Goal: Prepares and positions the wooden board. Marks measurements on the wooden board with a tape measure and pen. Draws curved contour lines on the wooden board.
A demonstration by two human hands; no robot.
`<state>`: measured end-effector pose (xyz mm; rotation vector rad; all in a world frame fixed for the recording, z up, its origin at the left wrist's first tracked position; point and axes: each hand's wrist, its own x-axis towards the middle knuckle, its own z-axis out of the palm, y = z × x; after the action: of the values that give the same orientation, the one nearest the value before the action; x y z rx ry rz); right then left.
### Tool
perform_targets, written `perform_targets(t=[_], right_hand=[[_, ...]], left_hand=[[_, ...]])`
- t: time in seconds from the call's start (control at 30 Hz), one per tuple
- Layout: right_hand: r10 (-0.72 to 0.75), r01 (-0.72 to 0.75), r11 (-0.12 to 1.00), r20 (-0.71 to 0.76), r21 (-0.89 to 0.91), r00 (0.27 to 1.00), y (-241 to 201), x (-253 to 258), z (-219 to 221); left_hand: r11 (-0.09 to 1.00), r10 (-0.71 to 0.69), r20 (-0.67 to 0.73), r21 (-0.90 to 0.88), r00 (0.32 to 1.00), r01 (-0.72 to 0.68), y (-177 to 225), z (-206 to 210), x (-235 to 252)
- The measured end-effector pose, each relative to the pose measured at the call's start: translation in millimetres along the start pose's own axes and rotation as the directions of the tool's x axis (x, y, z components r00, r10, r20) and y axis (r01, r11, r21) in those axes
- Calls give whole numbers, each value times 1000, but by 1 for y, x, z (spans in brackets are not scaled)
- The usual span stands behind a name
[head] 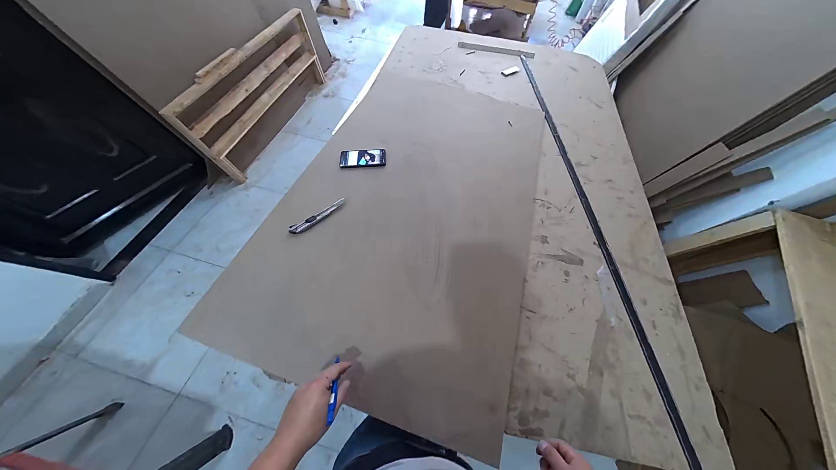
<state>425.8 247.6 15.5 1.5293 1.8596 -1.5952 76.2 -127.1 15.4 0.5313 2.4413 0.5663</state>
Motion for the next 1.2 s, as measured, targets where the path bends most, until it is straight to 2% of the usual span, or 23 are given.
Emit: perform_targets(t=[0.07,0.2,0.27,0.33,0.4,0.5,0.53,0.6,0.67,0.77,0.9,1.07,1.13,1.2], right_hand=[[-40,41,999,-6,19,999,-32,7,13],[-156,155,988,59,18,986,-109,22,37],[-201,205,978,120,-21,972,-144,34,49],[-254,274,959,198,-79,947,-177,52,60],[-304,346,934,302,-93,903,-204,74,72],[-411,489,870,464,-56,785,-230,126,86],[-458,536,844,475,-34,751,-237,147,90],[-544,587,809,382,5,747,-255,189,90],[-597,586,802,211,117,774,-275,224,79],[-595,557,761,17,331,803,-302,270,53],[-540,568,713,-196,410,819,-352,323,47],[-558,700,514,-427,496,712,-461,390,81],[-612,756,444,-454,481,648,-480,421,92],[-672,798,451,-436,400,599,-476,447,95]], left_hand=[[999,34,32,-4,999,-34,11,-10,32],[977,189,48,-109,981,-183,47,-16,86],[959,242,57,-167,969,-230,68,-11,96],[923,298,-3,-256,955,-289,86,-1,95],[890,330,-30,-325,944,-321,105,5,89],[862,331,-36,-395,943,-318,122,7,87],[856,323,-62,-405,944,-320,119,9,91],[860,270,-143,-409,952,-306,103,10,103],[876,196,-209,-402,958,-267,76,7,120],[912,170,-267,-323,949,-254,42,-11,159],[926,206,-389,-218,898,-307,21,-37,216],[857,328,-526,-185,785,-482,27,-54,308],[820,378,-525,-192,763,-539,38,-70,345],[791,425,-522,-183,739,-584,52,-84,379]])
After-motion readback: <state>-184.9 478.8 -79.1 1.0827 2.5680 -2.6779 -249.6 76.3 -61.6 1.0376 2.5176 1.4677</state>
